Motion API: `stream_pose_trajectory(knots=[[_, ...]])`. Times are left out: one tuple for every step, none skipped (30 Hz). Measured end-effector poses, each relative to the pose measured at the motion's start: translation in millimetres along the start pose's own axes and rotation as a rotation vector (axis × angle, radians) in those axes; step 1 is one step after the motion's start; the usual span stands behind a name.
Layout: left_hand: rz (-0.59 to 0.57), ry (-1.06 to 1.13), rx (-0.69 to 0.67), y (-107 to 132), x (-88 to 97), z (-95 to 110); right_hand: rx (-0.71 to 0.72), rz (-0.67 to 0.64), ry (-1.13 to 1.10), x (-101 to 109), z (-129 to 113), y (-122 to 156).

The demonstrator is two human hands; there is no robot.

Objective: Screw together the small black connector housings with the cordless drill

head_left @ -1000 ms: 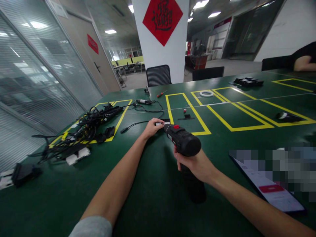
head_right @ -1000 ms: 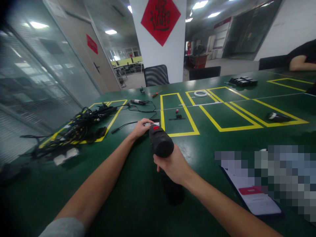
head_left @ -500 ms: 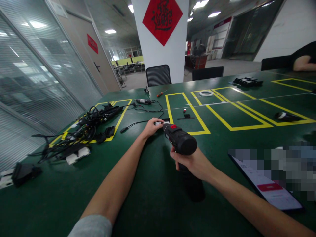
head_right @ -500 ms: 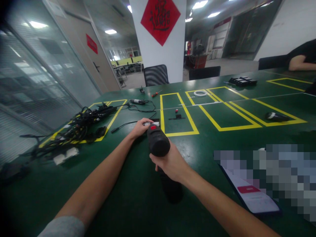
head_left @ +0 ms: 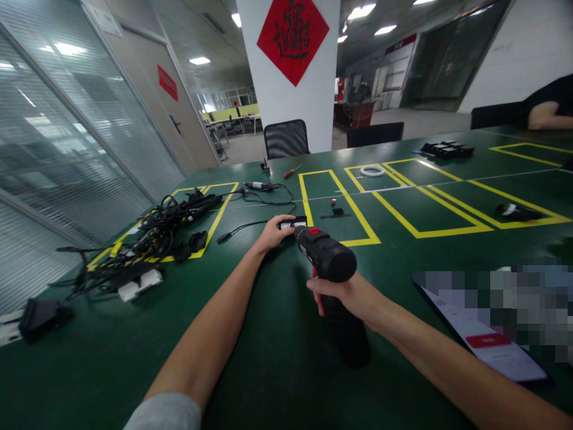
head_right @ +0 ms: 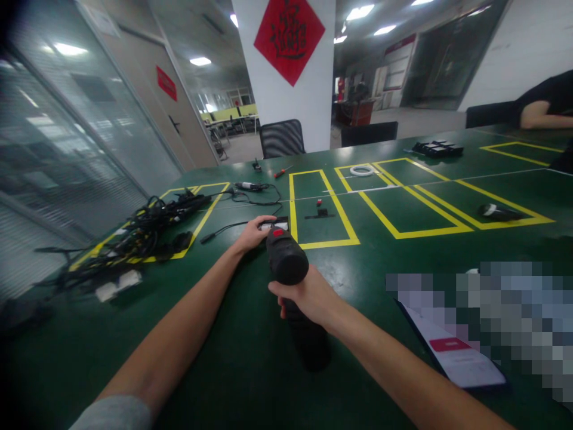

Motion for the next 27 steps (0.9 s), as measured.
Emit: stream_pose_trajectory(knots=[[-0.001,-0.015,0.0,0.0,0.3,0.2,0.005,-0.008,-0.01,-0.4,-0.1,-0.1],[-0.003,-0.029,0.0,0.0,0.7,0.5,0.011,-0.016,-0.019,-0.7,-0.2,-0.2],[-0.004,-0.04,0.002,0.1,1.1,0.7,0.016,-0.026,-0.026,-0.7,-0.4,-0.4],[-0.007,-0.046,0.003,0.2,1.4,1.0,0.016,-0.035,-0.03,-0.6,-0.4,-0.7],[-0.008,-0.047,0.003,0.4,1.7,1.2,0.013,-0.038,-0.032,-0.1,-0.1,-1.0],[-0.009,-0.044,0.004,0.5,2.0,1.4,0.008,-0.037,-0.034,0.8,0.3,-1.4],[-0.012,-0.04,0.005,0.7,2.1,1.6,0.006,-0.031,-0.034,2.0,1.0,-1.8],[-0.016,-0.037,0.007,1.0,2.0,1.7,0.01,-0.022,-0.032,3.4,1.6,-2.4],[-0.02,-0.035,0.009,1.2,1.9,1.9,0.025,-0.011,-0.027,5.0,2.1,-3.1],[-0.023,-0.036,0.011,1.4,1.8,2.1,0.045,-0.001,-0.017,6.4,2.7,-3.9],[-0.025,-0.039,0.011,1.6,1.6,2.4,0.065,0.005,-0.003,7.6,3.4,-4.8],[-0.027,-0.042,0.008,1.7,1.5,2.8,0.082,0.006,0.012,8.5,4.4,-5.6],[-0.028,-0.046,0.002,1.7,1.3,3.2,0.096,0.003,0.025,9.1,5.4,-6.4],[-0.028,-0.05,-0.006,1.6,1.2,3.5,0.104,-0.005,0.032,9.2,6.5,-6.9],[-0.028,-0.054,-0.014,1.4,1.0,3.7,0.108,-0.015,0.034,9.2,7.4,-7.3],[-0.028,-0.057,-0.02,1.3,0.9,3.7,0.11,-0.027,0.033,9.0,7.9,-7.3],[-0.025,-0.058,-0.024,1.1,0.9,3.5,0.113,-0.034,0.039,9.0,7.9,-7.1],[-0.02,-0.055,-0.026,1.0,1.1,3.3,0.121,-0.033,0.055,9.3,7.4,-6.6],[-0.013,-0.05,-0.028,0.9,1.4,3.1,0.131,-0.022,0.084,9.9,6.4,-5.8],[-0.004,-0.041,-0.029,1.0,1.9,3.2,0.144,-0.003,0.119,11.0,5.2,-4.9],[0.005,-0.029,-0.032,1.2,2.4,3.6,0.155,0.018,0.157,12.1,3.9,-4.0],[0.013,-0.017,-0.035,1.5,2.9,4.4,0.163,0.038,0.191,13.0,2.7,-3.1],[0.019,-0.006,-0.038,1.9,3.2,5.5,0.17,0.053,0.217,13.7,1.8,-2.4],[0.023,0.004,-0.039,2.3,3.5,6.7,0.175,0.064,0.235,14.2,1.1,-1.9],[0.026,0.011,-0.039,2.7,3.6,7.9,0.176,0.07,0.248,14.4,0.9,-1.7],[0.029,0.014,-0.038,3.1,3.6,9.1,0.175,0.074,0.257,14.5,1.0,-1.7],[0.034,0.013,-0.037,3.3,3.6,10.0,0.174,0.077,0.261,14.6,1.2,-1.9]])
Point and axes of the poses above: each hand's wrist, its own y-axis away from the middle knuckle, its own x-axis out of the back of the hand, z = x × y, the point moved 5 cm from there along -y, towards the middle knuckle, and after that the axes turned 4 degrees about z, right-handed, at the moved point
